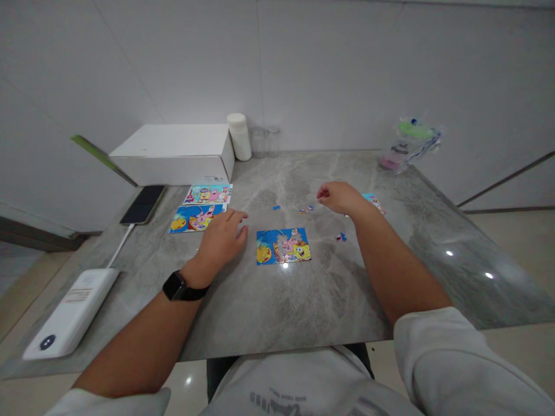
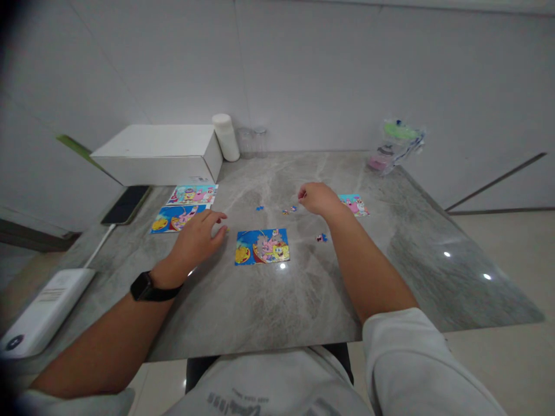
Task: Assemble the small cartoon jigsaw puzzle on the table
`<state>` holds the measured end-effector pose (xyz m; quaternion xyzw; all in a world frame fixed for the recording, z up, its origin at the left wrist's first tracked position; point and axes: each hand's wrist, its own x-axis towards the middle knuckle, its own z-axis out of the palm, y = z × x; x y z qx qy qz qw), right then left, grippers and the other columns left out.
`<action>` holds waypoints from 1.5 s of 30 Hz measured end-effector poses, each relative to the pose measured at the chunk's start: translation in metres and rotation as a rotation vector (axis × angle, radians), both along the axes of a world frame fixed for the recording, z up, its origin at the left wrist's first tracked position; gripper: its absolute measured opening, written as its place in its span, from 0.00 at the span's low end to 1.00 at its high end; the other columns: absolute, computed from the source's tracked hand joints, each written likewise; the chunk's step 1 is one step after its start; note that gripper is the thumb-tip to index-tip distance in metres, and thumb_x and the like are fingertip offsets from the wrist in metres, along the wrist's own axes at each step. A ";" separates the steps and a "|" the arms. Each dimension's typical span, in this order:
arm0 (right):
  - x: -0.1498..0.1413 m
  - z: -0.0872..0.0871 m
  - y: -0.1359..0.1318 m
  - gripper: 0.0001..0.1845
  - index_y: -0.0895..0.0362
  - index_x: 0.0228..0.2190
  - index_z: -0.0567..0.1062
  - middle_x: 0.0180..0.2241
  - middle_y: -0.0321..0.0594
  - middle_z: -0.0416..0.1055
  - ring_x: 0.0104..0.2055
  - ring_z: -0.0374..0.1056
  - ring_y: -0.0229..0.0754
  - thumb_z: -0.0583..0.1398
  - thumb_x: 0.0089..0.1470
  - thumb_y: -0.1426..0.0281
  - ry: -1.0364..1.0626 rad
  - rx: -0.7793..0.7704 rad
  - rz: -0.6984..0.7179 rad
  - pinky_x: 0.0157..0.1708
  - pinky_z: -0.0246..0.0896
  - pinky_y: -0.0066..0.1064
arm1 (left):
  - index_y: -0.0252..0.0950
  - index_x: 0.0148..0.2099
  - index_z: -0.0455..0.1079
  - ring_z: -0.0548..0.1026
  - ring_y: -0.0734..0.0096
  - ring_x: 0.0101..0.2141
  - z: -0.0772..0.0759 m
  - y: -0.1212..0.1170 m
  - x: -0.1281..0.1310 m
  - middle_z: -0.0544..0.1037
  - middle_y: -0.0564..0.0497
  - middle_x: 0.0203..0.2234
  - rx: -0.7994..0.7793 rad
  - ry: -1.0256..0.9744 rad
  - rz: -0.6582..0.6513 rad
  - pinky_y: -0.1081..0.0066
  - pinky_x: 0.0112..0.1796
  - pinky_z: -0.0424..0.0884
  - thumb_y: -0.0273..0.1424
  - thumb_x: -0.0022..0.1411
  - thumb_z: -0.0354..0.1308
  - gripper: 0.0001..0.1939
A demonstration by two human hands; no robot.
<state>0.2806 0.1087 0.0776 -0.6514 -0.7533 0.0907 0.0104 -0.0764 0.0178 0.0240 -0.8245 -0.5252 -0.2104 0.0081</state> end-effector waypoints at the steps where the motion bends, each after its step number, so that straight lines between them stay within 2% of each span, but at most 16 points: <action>1: 0.001 -0.002 0.001 0.12 0.55 0.45 0.85 0.45 0.46 0.84 0.46 0.78 0.47 0.63 0.63 0.70 -0.011 -0.003 -0.003 0.44 0.66 0.32 | 0.35 0.55 0.74 0.76 0.51 0.48 -0.002 0.002 -0.005 0.78 0.41 0.47 -0.004 0.019 0.046 0.54 0.51 0.73 0.31 0.70 0.56 0.14; 4: -0.001 -0.011 0.004 0.13 0.55 0.47 0.85 0.47 0.46 0.84 0.48 0.78 0.48 0.63 0.63 0.69 -0.039 -0.017 -0.002 0.46 0.67 0.32 | 0.36 0.54 0.74 0.77 0.49 0.49 -0.006 0.006 -0.013 0.78 0.40 0.48 -0.041 0.094 0.107 0.54 0.51 0.74 0.32 0.69 0.57 0.14; 9: -0.009 -0.029 0.008 0.16 0.54 0.50 0.84 0.49 0.45 0.83 0.51 0.77 0.48 0.62 0.63 0.72 -0.051 -0.029 0.033 0.50 0.66 0.32 | 0.34 0.52 0.76 0.77 0.48 0.48 -0.007 0.005 -0.012 0.77 0.39 0.47 -0.100 0.183 0.109 0.53 0.51 0.74 0.30 0.69 0.55 0.14; 14: -0.005 -0.041 0.012 0.19 0.53 0.51 0.84 0.51 0.44 0.82 0.53 0.76 0.46 0.62 0.61 0.74 -0.081 0.002 0.019 0.52 0.65 0.31 | 0.34 0.52 0.76 0.77 0.49 0.48 -0.004 0.004 -0.011 0.77 0.38 0.47 -0.091 0.208 0.125 0.54 0.50 0.74 0.26 0.67 0.53 0.15; 19: -0.005 -0.048 0.015 0.15 0.55 0.49 0.85 0.48 0.47 0.83 0.50 0.76 0.46 0.65 0.61 0.67 -0.047 -0.012 0.058 0.50 0.66 0.31 | 0.35 0.51 0.76 0.77 0.47 0.47 -0.006 0.004 -0.012 0.77 0.38 0.46 -0.060 0.182 0.115 0.53 0.48 0.75 0.26 0.67 0.53 0.14; 25: -0.010 -0.054 0.015 0.13 0.54 0.44 0.85 0.44 0.42 0.84 0.45 0.77 0.42 0.67 0.57 0.72 0.007 -0.056 0.093 0.44 0.65 0.27 | 0.36 0.53 0.74 0.77 0.48 0.47 -0.005 0.001 -0.007 0.77 0.39 0.46 -0.024 0.120 0.080 0.52 0.49 0.75 0.32 0.69 0.56 0.13; 31: -0.011 -0.044 0.011 0.10 0.57 0.40 0.83 0.39 0.41 0.83 0.39 0.76 0.40 0.67 0.54 0.74 0.113 -0.121 0.066 0.37 0.63 0.26 | 0.35 0.54 0.73 0.76 0.48 0.48 -0.003 -0.001 -0.004 0.77 0.39 0.48 -0.036 0.084 0.031 0.52 0.49 0.75 0.32 0.70 0.55 0.13; 37: -0.019 -0.017 -0.003 0.14 0.57 0.45 0.81 0.36 0.38 0.80 0.33 0.70 0.37 0.64 0.58 0.68 0.563 -0.295 0.096 0.30 0.60 0.25 | 0.35 0.54 0.74 0.76 0.51 0.48 -0.004 -0.001 -0.001 0.77 0.40 0.47 -0.036 0.070 -0.012 0.52 0.51 0.75 0.31 0.71 0.55 0.13; 39: -0.023 -0.009 -0.009 0.13 0.56 0.44 0.81 0.35 0.38 0.79 0.31 0.68 0.36 0.64 0.58 0.65 0.654 -0.364 0.105 0.27 0.59 0.25 | 0.36 0.54 0.74 0.77 0.51 0.48 -0.005 -0.001 0.000 0.77 0.40 0.47 -0.034 0.064 -0.026 0.52 0.51 0.75 0.31 0.72 0.54 0.13; 45: -0.030 0.008 -0.022 0.10 0.55 0.40 0.78 0.36 0.38 0.79 0.29 0.67 0.35 0.65 0.55 0.66 0.750 -0.429 0.120 0.26 0.59 0.26 | 0.36 0.55 0.75 0.77 0.52 0.47 -0.003 -0.002 0.001 0.78 0.40 0.46 -0.043 0.061 -0.045 0.53 0.51 0.75 0.31 0.72 0.54 0.14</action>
